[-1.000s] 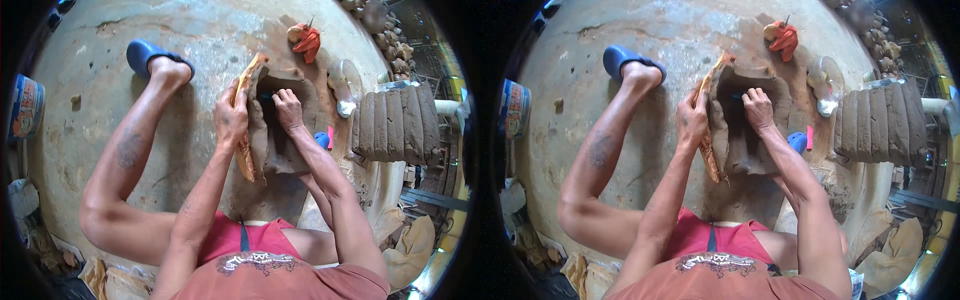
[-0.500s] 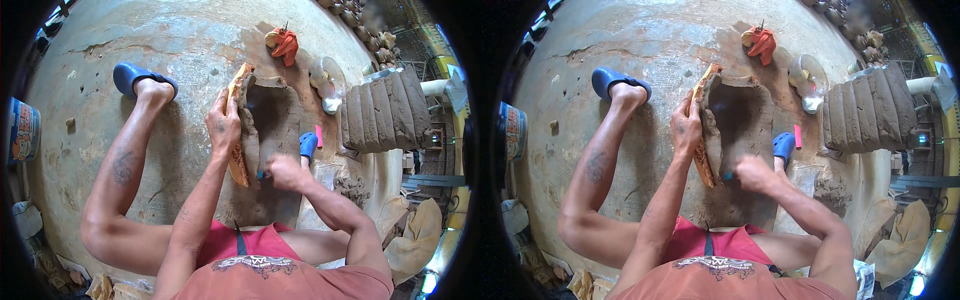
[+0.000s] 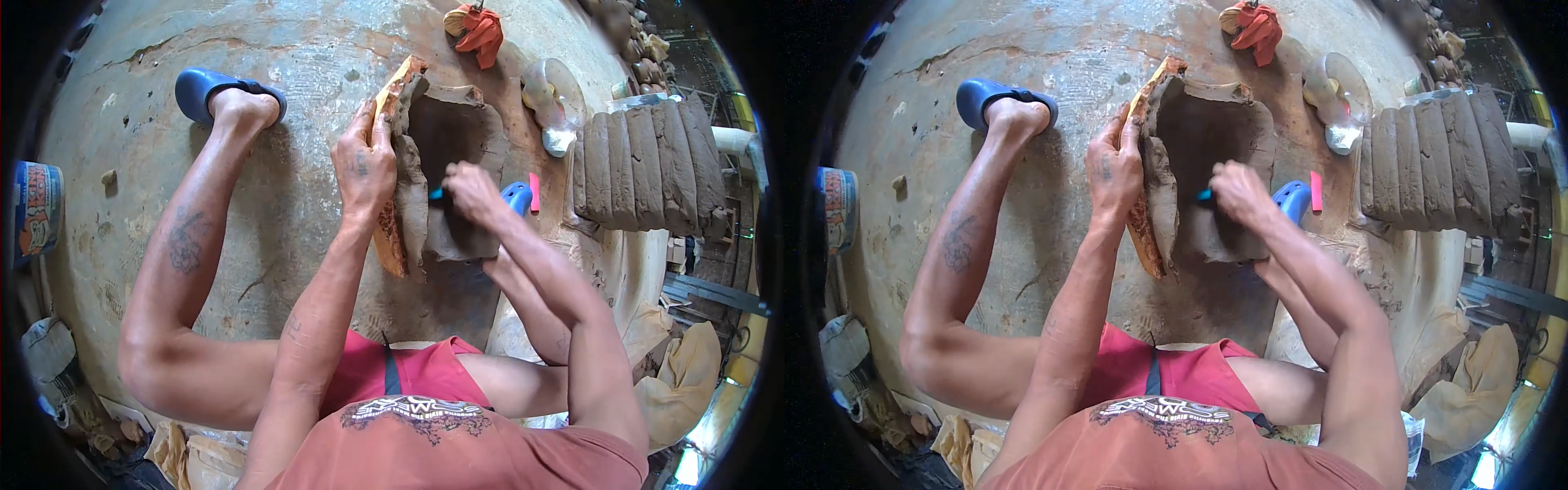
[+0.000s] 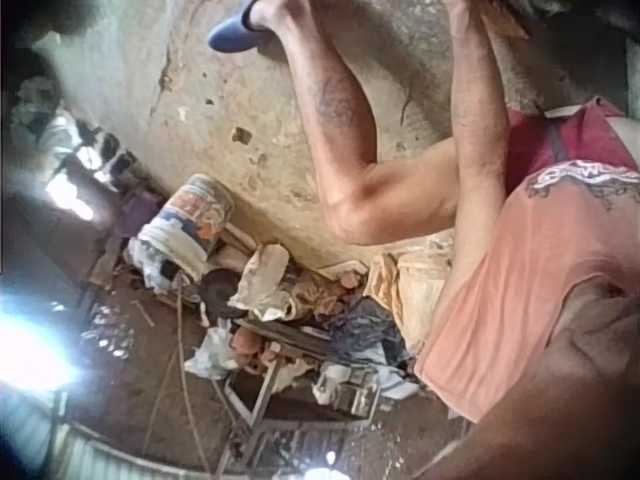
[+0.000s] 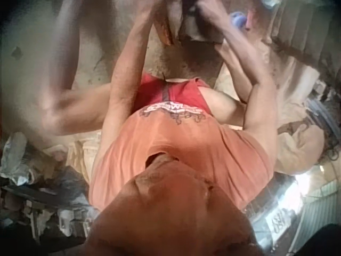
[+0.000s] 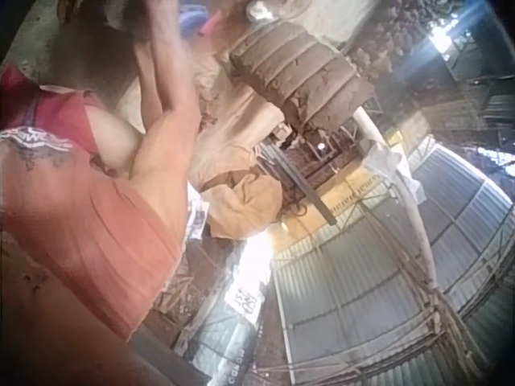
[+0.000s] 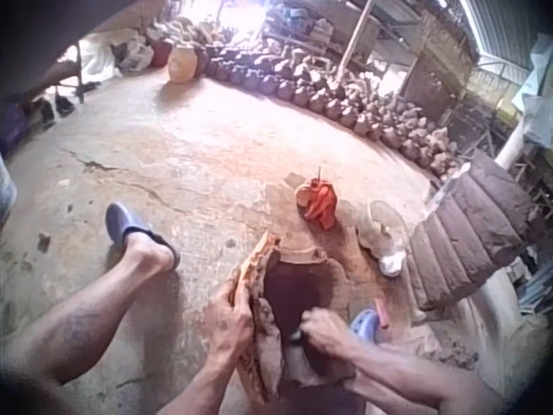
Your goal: The person separates two halves of a mold to reveal a clay pot, then uses a small red tool to scrape and smooth a large piece of clay, and finally presses the clay into the interior of a different mold by hand.
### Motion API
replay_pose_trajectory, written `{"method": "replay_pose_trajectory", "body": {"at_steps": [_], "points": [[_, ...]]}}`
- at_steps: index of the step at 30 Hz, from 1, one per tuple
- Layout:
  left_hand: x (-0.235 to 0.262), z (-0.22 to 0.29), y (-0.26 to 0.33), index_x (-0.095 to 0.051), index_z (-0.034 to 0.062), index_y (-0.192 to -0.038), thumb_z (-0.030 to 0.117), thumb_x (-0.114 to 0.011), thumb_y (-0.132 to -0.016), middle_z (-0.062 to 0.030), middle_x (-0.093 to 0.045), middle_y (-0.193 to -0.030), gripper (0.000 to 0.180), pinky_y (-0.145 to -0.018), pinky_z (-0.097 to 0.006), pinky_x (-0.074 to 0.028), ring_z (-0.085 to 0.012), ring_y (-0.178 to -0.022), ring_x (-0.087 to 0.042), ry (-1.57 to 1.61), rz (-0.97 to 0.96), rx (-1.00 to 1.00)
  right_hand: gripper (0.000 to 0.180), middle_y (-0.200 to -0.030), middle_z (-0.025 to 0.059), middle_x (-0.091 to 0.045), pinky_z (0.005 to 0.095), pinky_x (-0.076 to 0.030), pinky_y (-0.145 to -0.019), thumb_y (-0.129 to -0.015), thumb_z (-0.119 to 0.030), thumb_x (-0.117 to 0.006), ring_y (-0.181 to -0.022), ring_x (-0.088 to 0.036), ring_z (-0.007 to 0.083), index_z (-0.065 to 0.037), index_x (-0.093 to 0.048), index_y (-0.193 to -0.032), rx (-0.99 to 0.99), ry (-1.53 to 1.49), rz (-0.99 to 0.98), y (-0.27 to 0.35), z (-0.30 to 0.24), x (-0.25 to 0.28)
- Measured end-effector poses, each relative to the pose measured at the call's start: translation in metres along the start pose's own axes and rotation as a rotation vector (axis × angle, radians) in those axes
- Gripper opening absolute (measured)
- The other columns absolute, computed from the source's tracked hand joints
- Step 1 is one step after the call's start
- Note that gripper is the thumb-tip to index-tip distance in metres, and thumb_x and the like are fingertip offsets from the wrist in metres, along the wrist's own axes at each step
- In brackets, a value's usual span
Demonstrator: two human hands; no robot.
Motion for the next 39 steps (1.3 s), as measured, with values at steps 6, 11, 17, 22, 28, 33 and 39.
{"method": "replay_pose_trajectory", "body": {"at_steps": [6,11,17,22,28,33,39], "points": [[0.012,0.001,-0.003,-0.065,-0.0029,-0.137,0.018,-0.056,-0.106,-0.0199,-0.071,-0.131,0.039,-0.104,-0.035,-0.050,-0.0238,-0.122,-0.068,0.045,0.018,0.004,0.014,-0.098,0.0180,-0.072,0.0487,-0.059,-0.086,-0.071,-0.003,-0.067,-0.096,-0.072,0.0401,-0.001,-0.077,-0.082,-0.058,-0.167,-0.324,0.062,-0.092,0.019],[0.010,0.011,-0.001,-0.066,-0.0023,-0.136,0.020,-0.057,-0.106,-0.0177,-0.075,-0.124,0.038,-0.099,-0.034,-0.051,-0.0211,-0.113,-0.070,0.038,-0.060,0.103,0.010,-0.095,0.0143,-0.064,0.0433,-0.057,-0.079,-0.074,-0.004,-0.065,-0.094,-0.063,0.0317,-0.002,-0.070,-0.082,0.007,0.121,0.294,0.017,-0.036,0.073],[0.013,-0.006,-0.006,-0.064,-0.0023,-0.138,0.023,-0.059,-0.106,-0.0170,-0.076,-0.121,0.041,-0.095,-0.031,-0.052,-0.0163,-0.107,-0.069,0.097,-0.015,0.052,0.015,-0.100,0.0140,-0.063,0.0394,-0.055,-0.083,-0.083,-0.013,-0.066,-0.099,-0.063,0.0284,-0.002,-0.075,-0.083,0.123,0.457,0.227,-0.048,0.015,0.038],[0.019,-0.018,-0.002,-0.063,-0.0040,-0.140,0.020,-0.057,-0.107,-0.0121,-0.074,-0.124,0.041,-0.095,-0.028,-0.051,-0.0138,-0.107,-0.066,0.126,-0.029,0.061,0.009,-0.093,0.0172,-0.061,0.0467,-0.057,-0.078,-0.075,-0.007,-0.066,-0.091,-0.064,0.0340,-0.002,-0.073,-0.078,-0.048,0.085,0.100,0.014,-0.034,0.001],[0.027,-0.044,-0.007,-0.064,-0.0038,-0.138,0.014,-0.053,-0.109,-0.0096,-0.071,-0.128,0.036,-0.097,-0.027,-0.050,-0.0133,-0.112,-0.065,0.305,0.006,0.062,0.009,-0.089,0.0188,-0.061,0.0502,-0.058,-0.074,-0.077,-0.007,-0.066,-0.085,-0.066,0.0367,-0.004,-0.073,-0.082,-0.159,-0.158,-0.126,0.062,-0.100,0.006],[0.038,-0.074,0.007,-0.061,-0.0041,-0.141,0.011,-0.051,-0.109,-0.0100,-0.070,-0.130,0.037,-0.099,-0.028,-0.052,-0.0153,-0.113,-0.065,0.467,0.040,0.168,0.015,-0.095,0.0189,-0.066,0.0419,-0.064,-0.070,-0.083,-0.013,-0.069,-0.085,-0.072,0.0333,0.001,-0.075,-0.078,-0.331,0.190,0.138,0.043,-0.071,0.069],[0.037,-0.101,0.023,-0.054,-0.0067,-0.147,0.010,-0.043,-0.111,-0.0134,-0.063,-0.140,0.041,-0.104,-0.032,-0.051,-0.0199,-0.121,-0.064,0.746,0.064,0.165,0.016,-0.091,0.0239,-0.067,0.0430,-0.063,-0.066,-0.080,-0.012,-0.072,-0.085,-0.073,0.0339,0.004,-0.075,-0.080,-0.341,0.182,0.010,0.058,-0.090,-0.004]]}}
Point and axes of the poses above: each hand's wrist, its own y-axis away from the middle knuckle, its own x-axis out of the back of the hand, z = x × y, the point moved 5 cm from there along -y, towards the middle knuckle
